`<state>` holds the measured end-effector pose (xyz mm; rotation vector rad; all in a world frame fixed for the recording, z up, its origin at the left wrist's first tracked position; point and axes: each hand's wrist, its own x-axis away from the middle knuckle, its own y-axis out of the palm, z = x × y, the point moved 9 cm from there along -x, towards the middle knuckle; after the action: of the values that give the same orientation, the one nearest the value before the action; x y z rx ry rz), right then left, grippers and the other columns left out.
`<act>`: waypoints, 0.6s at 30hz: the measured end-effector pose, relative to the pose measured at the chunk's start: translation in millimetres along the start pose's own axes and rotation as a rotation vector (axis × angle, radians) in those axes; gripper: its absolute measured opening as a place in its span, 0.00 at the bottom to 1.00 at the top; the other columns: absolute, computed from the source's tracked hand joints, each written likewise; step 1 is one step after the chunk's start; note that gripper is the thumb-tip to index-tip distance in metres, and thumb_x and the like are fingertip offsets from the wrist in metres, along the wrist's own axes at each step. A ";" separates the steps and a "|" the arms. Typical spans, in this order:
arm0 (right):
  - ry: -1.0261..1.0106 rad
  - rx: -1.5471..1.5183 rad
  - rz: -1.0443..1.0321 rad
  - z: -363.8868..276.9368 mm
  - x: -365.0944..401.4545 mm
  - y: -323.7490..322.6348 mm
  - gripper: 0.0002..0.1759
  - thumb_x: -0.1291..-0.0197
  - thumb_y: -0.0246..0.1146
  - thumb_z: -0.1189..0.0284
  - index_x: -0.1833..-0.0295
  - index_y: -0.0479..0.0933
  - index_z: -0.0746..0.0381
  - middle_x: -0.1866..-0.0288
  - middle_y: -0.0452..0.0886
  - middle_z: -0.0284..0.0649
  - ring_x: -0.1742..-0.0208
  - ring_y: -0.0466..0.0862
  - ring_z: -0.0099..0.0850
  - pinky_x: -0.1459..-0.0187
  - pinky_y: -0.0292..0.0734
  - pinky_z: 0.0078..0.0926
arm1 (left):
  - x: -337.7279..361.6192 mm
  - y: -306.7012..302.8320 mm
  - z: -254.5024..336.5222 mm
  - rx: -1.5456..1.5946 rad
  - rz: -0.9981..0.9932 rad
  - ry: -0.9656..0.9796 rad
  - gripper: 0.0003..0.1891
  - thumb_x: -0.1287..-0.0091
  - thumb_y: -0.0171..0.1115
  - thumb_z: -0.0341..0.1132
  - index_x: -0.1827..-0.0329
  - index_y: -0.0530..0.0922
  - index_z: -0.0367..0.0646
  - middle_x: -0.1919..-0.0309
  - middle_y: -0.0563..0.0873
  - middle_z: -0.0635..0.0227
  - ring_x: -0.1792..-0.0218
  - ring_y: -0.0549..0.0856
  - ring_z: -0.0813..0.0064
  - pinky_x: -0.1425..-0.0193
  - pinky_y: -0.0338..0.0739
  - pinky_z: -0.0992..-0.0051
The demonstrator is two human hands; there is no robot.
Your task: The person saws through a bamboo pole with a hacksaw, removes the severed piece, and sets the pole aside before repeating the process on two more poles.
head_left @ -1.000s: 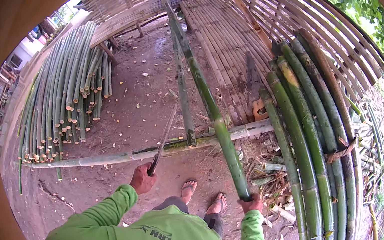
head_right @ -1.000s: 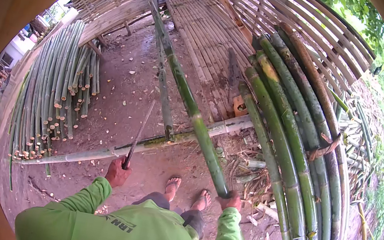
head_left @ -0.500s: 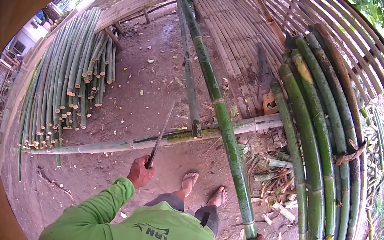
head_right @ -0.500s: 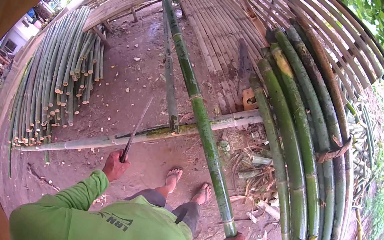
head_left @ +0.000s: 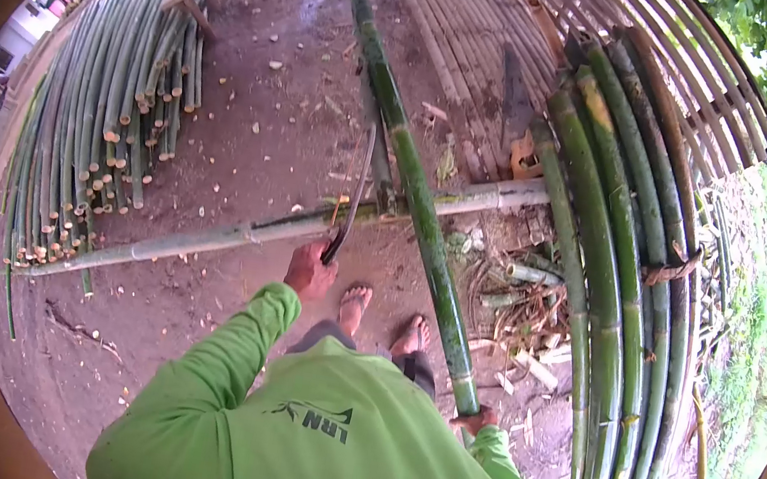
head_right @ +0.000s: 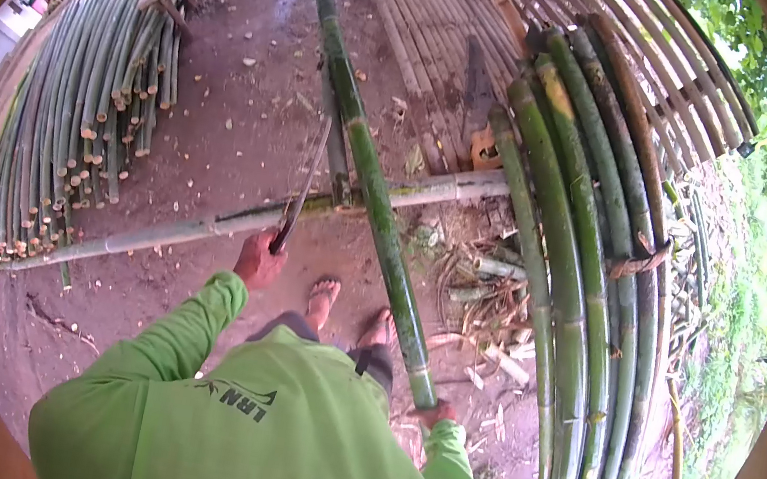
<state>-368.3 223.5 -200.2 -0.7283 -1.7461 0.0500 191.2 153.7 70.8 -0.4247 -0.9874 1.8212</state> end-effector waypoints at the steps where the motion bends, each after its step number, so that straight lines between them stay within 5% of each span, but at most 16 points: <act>1: 0.002 -0.014 -0.005 -15.9 13.2 -3.4 0.35 0.74 0.81 0.57 0.58 0.82 0.65 0.61 0.86 0.43 0.62 0.84 0.33 0.54 0.79 0.32 | 0.5 1.3 -1.7 0.024 -0.001 -0.016 0.07 0.46 0.60 0.30 0.68 0.73 0.39 0.76 0.78 0.52 0.72 0.79 0.51 0.66 0.72 0.59; 7: -0.013 -0.058 -0.024 -36.6 29.8 0.2 0.37 0.74 0.80 0.54 0.55 0.82 0.63 0.61 0.86 0.44 0.60 0.85 0.36 0.54 0.79 0.32 | -3.4 -9.3 -5.7 0.093 0.067 0.018 0.07 0.45 0.61 0.29 0.68 0.72 0.37 0.79 0.76 0.55 0.76 0.77 0.55 0.69 0.72 0.62; 8: 0.001 -0.007 -0.023 -40.3 33.5 -0.3 0.33 0.73 0.80 0.57 0.58 0.82 0.65 0.64 0.86 0.41 0.64 0.84 0.28 0.56 0.79 0.29 | -2.2 -14.0 -8.2 0.104 0.061 0.015 0.08 0.43 0.63 0.30 0.68 0.72 0.38 0.79 0.76 0.58 0.78 0.76 0.60 0.70 0.71 0.66; 11: 0.024 0.048 -0.057 -57.7 41.1 7.7 0.31 0.68 0.78 0.56 0.57 0.84 0.64 0.62 0.86 0.42 0.61 0.85 0.30 0.55 0.79 0.31 | -0.6 -34.2 -6.1 0.140 0.105 0.065 0.10 0.41 0.65 0.33 0.69 0.72 0.39 0.80 0.76 0.63 0.78 0.76 0.70 0.71 0.70 0.70; 13: 0.077 0.075 -0.060 -36.4 21.1 29.1 0.30 0.66 0.76 0.57 0.56 0.84 0.63 0.61 0.86 0.42 0.60 0.85 0.31 0.55 0.79 0.31 | -10.5 -48.8 1.8 0.461 0.100 0.011 0.10 0.40 0.65 0.34 0.71 0.72 0.40 0.81 0.75 0.69 0.78 0.73 0.78 0.72 0.69 0.72; 14: 0.089 0.092 -0.040 -46.3 25.8 28.1 0.28 0.65 0.76 0.58 0.56 0.84 0.63 0.62 0.86 0.42 0.60 0.85 0.30 0.55 0.79 0.31 | -19.1 -60.4 2.9 0.341 0.150 0.056 0.12 0.38 0.64 0.37 0.71 0.73 0.40 0.81 0.75 0.72 0.78 0.72 0.81 0.73 0.69 0.73; 17: 0.092 0.027 -0.065 -81.2 34.0 33.7 0.27 0.63 0.76 0.61 0.56 0.83 0.64 0.59 0.86 0.43 0.59 0.85 0.30 0.53 0.79 0.31 | -46.2 -72.2 -19.2 0.590 0.096 -0.056 0.12 0.37 0.63 0.39 0.72 0.73 0.41 0.81 0.74 0.73 0.77 0.72 0.81 0.73 0.69 0.72; 18: 0.076 0.060 -0.064 -86.3 27.4 35.9 0.29 0.65 0.76 0.59 0.56 0.82 0.64 0.59 0.86 0.44 0.58 0.85 0.31 0.53 0.79 0.31 | -54.5 -85.2 -12.1 0.490 0.092 0.076 0.14 0.37 0.62 0.41 0.73 0.71 0.41 0.83 0.74 0.67 0.80 0.72 0.75 0.74 0.67 0.71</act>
<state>-279.0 237.1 -163.6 -0.6225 -1.6875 0.0305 274.8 127.0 122.7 -0.2344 -0.4489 2.0345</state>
